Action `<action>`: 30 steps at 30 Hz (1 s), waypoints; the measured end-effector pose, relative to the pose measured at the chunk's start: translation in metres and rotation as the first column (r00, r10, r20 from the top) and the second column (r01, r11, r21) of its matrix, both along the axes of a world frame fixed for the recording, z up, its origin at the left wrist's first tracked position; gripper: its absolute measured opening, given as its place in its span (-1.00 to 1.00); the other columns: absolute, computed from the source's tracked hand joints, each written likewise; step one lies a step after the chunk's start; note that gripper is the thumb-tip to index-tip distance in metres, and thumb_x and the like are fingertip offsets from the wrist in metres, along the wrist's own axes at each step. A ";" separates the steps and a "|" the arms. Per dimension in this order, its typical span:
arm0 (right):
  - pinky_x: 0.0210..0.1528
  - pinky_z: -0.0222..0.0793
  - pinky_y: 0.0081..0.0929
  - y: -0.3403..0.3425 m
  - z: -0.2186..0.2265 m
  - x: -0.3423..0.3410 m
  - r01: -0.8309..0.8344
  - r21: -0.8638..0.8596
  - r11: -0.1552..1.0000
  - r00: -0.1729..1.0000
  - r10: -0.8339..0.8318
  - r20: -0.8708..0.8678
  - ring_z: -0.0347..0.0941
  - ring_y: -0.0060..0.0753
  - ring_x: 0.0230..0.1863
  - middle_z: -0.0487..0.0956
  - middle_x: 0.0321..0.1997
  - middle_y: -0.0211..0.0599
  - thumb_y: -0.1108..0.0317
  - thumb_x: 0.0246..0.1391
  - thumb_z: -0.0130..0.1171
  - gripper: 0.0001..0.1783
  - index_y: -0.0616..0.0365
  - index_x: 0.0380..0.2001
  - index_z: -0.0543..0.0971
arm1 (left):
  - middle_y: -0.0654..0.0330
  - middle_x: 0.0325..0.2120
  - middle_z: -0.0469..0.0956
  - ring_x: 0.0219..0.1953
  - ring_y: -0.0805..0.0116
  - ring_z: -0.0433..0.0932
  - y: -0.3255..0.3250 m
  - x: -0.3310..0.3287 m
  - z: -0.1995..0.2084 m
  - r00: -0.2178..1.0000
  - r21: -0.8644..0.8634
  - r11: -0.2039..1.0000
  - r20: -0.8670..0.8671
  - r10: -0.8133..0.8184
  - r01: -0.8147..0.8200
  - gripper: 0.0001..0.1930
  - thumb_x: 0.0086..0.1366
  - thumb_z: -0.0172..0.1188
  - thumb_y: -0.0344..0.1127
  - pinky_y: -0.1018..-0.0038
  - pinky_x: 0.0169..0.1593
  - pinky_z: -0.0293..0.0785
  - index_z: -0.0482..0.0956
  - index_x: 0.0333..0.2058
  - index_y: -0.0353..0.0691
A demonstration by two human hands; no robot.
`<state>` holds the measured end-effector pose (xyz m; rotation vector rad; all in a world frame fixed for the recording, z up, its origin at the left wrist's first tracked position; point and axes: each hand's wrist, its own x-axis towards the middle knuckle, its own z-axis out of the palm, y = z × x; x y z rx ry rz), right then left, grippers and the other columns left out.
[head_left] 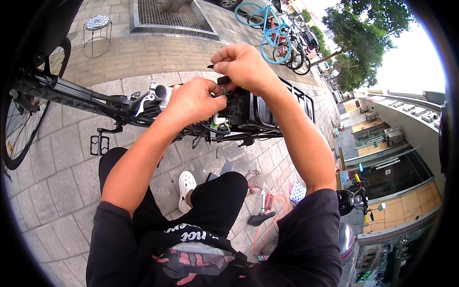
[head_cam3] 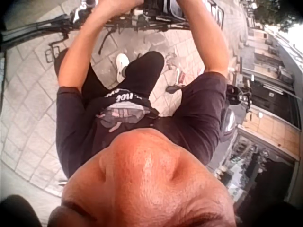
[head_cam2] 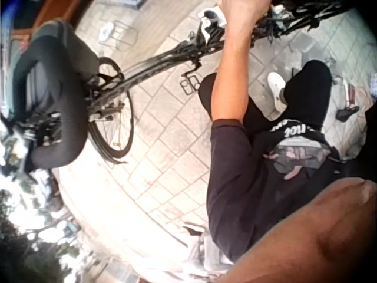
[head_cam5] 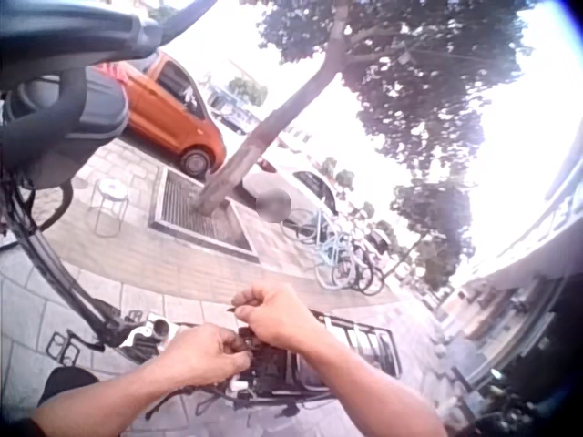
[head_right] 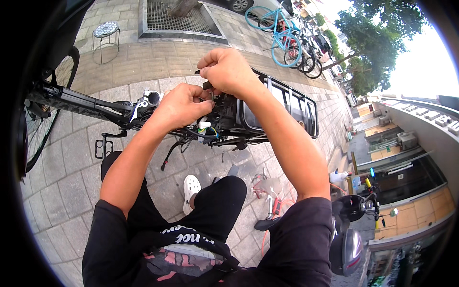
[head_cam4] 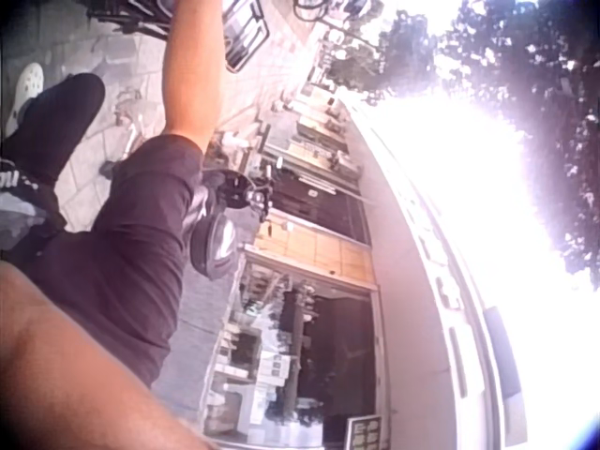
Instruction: The person repairs the electrical wiring of an electric bicycle. They secure cables near the handlebars using zip ties and then move to the rear rack to connect and organize wires within the battery compartment.
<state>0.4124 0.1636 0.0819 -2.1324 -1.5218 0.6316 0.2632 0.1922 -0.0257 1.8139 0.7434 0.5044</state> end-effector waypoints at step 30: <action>0.03 0.59 -0.38 -0.048 0.011 0.003 -0.385 -0.097 0.918 0.860 0.395 0.323 0.70 -0.38 -0.09 0.76 -0.15 -0.17 0.48 0.31 0.30 -0.78 0.26 -0.01 0.69 | 0.29 -0.44 0.66 -0.43 0.53 0.56 0.002 0.017 -0.040 0.924 -0.293 0.949 0.383 0.002 0.119 -0.78 0.21 0.40 -0.34 0.47 -0.42 0.47 0.76 -0.21 -0.33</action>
